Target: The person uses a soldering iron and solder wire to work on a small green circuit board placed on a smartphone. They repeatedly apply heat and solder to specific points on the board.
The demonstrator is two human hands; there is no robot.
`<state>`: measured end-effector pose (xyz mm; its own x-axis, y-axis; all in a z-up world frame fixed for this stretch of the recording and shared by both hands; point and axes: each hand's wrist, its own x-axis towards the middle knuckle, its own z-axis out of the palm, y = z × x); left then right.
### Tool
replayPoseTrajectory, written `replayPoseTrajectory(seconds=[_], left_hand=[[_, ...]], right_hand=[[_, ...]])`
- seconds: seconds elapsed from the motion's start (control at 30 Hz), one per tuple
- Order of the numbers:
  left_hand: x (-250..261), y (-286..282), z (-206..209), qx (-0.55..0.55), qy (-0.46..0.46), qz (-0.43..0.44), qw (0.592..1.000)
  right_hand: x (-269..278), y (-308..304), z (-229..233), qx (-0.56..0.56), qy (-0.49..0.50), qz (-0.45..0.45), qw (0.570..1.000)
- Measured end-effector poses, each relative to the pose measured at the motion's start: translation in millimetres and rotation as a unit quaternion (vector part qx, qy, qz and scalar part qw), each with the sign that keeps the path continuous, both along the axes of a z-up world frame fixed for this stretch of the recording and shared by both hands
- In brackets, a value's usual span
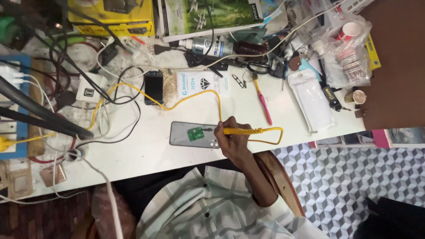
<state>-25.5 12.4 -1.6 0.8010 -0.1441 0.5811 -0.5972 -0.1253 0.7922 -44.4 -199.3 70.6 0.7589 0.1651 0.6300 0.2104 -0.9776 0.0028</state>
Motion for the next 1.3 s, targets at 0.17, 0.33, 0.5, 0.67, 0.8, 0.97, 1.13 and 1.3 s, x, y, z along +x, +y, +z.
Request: replayPoseTrajectory(seconds=[0.17, 0.33, 0.5, 0.67, 0.8, 0.97, 1.13, 1.3], left_hand=[[12.9, -15.3, 5.7, -0.015, -0.032, -0.011, 0.999], [9.9, -19.2, 3.8, -0.063, -0.09, -0.022, 0.994], [-17.0, 21.3, 4.1, -0.101, -0.174, -0.031, 0.979], [14.4, 8.1, 5.5, -0.094, -0.057, -0.027, 0.994], [42.1, -2.4, 6.6, -0.048, 0.05, -0.066, 0.995], [49.7, 14.5, 7.4, 0.085, 0.068, -0.069, 0.992], [48.2, 33.1, 28.0, 0.148, -0.02, -0.058, 0.987], [61.0, 44.9, 62.1, 0.293, 0.018, -0.116, 0.949]], right_hand=[[6.0, -0.1, 7.0, -0.053, -0.011, -0.04, 0.998], [6.0, 6.5, -0.6, -0.087, -0.031, -0.049, 0.994], [-11.7, 6.5, -11.5, -0.112, -0.005, -0.036, 0.993], [-7.7, -0.1, -21.3, 0.296, 0.165, -0.005, 0.941], [-8.5, -11.4, -21.2, 0.006, 0.031, 0.044, 0.999], [-12.6, -13.4, -21.2, 0.049, 0.035, 0.041, 0.997], [-17.7, -9.3, -27.1, 0.127, 0.064, 0.028, 0.989], [-17.8, -4.0, -33.7, 0.082, 0.061, 0.021, 0.995]])
